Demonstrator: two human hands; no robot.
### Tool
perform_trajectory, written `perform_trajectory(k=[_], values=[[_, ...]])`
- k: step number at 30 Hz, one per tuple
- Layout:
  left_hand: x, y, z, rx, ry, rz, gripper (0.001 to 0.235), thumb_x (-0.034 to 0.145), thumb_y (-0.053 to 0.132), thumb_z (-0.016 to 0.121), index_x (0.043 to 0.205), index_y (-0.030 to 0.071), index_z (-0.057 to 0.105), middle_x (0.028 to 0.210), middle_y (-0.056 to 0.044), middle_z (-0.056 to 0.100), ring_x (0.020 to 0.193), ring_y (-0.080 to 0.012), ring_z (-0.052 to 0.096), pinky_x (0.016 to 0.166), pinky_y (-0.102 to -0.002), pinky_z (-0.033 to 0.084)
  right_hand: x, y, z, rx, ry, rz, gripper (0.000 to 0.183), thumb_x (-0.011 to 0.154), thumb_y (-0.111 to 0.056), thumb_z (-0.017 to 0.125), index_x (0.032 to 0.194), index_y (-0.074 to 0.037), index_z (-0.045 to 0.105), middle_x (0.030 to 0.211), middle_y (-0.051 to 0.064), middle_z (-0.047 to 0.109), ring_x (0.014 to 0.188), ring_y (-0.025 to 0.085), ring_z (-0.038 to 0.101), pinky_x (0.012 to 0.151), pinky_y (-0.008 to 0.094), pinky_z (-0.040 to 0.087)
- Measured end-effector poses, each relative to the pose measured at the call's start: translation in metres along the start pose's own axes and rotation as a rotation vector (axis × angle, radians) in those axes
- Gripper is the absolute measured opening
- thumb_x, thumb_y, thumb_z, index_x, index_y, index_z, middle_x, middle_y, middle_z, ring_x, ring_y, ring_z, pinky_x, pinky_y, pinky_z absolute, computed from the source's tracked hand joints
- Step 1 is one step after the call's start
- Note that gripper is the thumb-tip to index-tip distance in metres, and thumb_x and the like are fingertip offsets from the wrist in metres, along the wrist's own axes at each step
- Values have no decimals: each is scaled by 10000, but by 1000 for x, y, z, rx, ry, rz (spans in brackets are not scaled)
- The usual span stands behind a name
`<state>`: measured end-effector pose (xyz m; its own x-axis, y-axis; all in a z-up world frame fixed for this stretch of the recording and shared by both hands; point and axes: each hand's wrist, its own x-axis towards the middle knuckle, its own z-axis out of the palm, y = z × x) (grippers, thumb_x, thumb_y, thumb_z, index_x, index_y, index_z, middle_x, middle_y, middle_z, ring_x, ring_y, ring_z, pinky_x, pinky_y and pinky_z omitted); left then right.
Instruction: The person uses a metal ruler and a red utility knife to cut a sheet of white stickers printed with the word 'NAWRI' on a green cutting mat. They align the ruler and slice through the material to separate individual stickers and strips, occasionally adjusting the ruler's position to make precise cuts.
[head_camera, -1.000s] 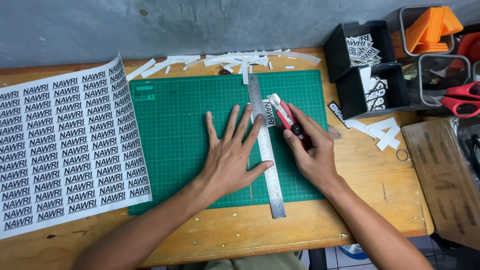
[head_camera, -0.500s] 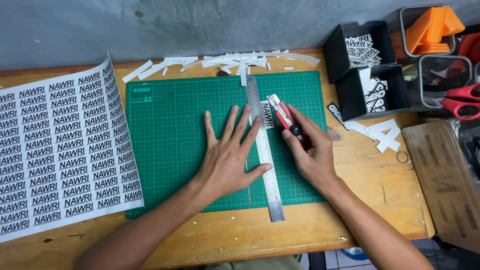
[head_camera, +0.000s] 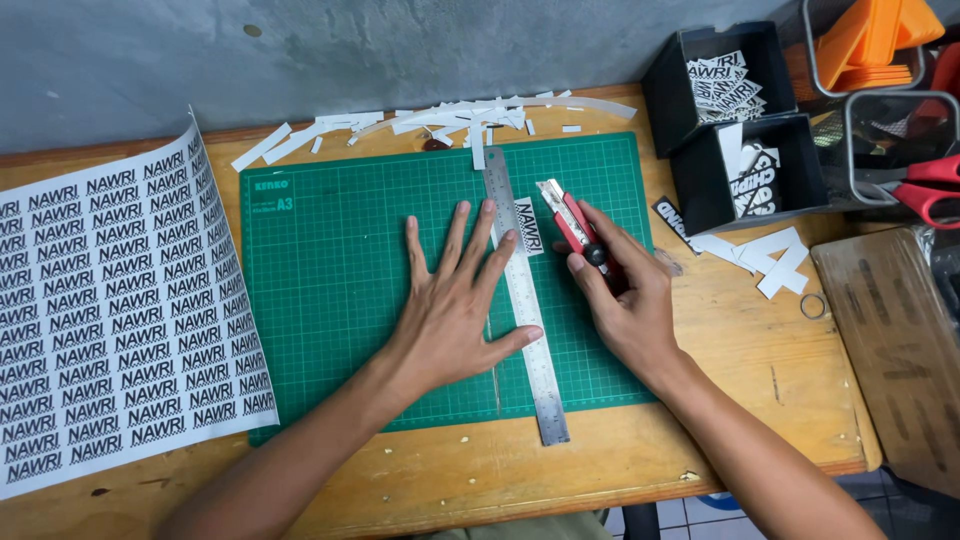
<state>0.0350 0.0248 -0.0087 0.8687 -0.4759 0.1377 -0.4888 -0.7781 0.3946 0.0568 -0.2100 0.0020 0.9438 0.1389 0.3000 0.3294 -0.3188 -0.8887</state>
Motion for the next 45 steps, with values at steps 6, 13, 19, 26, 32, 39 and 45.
perform_trajectory(k=[6,13,19,26,32,39,45], values=[[1,0,-2,4,7,10,1076,993,801,632,1668,-26,498,1857,-362,232,1726,-590,157,1195,-964,-23,0,2,-1,34,-3,11,530,1084,-39,741,1604,-6,645,1266,240,812,1154,366,845,1067,528,614],[-5,7,-1,13,7,18,1055,992,814,616,1618,-33,557,1852,-375,229,1724,-589,170,1202,-955,-9,1,1,-2,32,-1,22,528,1082,-49,741,1600,-6,648,1267,239,811,1148,369,849,1059,532,619],[-1,7,-3,2,16,20,1077,974,813,655,1613,-47,540,1854,-371,225,1725,-584,175,1198,-959,-10,1,1,-3,30,-8,17,528,1087,-51,738,1604,-1,643,1265,239,810,1146,363,848,1052,521,615],[3,2,-3,-8,-26,26,1256,926,866,682,1723,-48,355,1887,-292,226,1749,-509,194,1241,-926,3,2,1,-3,25,-11,3,530,1086,-47,741,1604,4,641,1261,243,808,1139,369,849,1042,523,613],[4,1,-3,-5,-38,21,1284,921,857,686,1750,-58,333,1891,-274,245,1756,-482,199,1258,-902,-9,2,2,-4,31,-9,2,531,1084,-41,741,1603,7,640,1238,241,813,1127,365,852,1026,513,616],[4,1,-1,-9,-9,43,1269,926,827,712,1735,-81,351,1875,-285,282,1756,-441,244,1295,-866,3,4,4,-4,16,11,1,524,1074,-30,764,1588,-11,665,1211,220,816,1054,352,874,928,468,653],[6,2,-4,-14,4,47,1276,889,830,750,1697,-96,407,1857,-303,310,1748,-441,267,1302,-866,22,-1,19,-8,237,103,248,561,1102,16,676,1655,23,580,1094,239,729,756,289,806,615,345,653]])
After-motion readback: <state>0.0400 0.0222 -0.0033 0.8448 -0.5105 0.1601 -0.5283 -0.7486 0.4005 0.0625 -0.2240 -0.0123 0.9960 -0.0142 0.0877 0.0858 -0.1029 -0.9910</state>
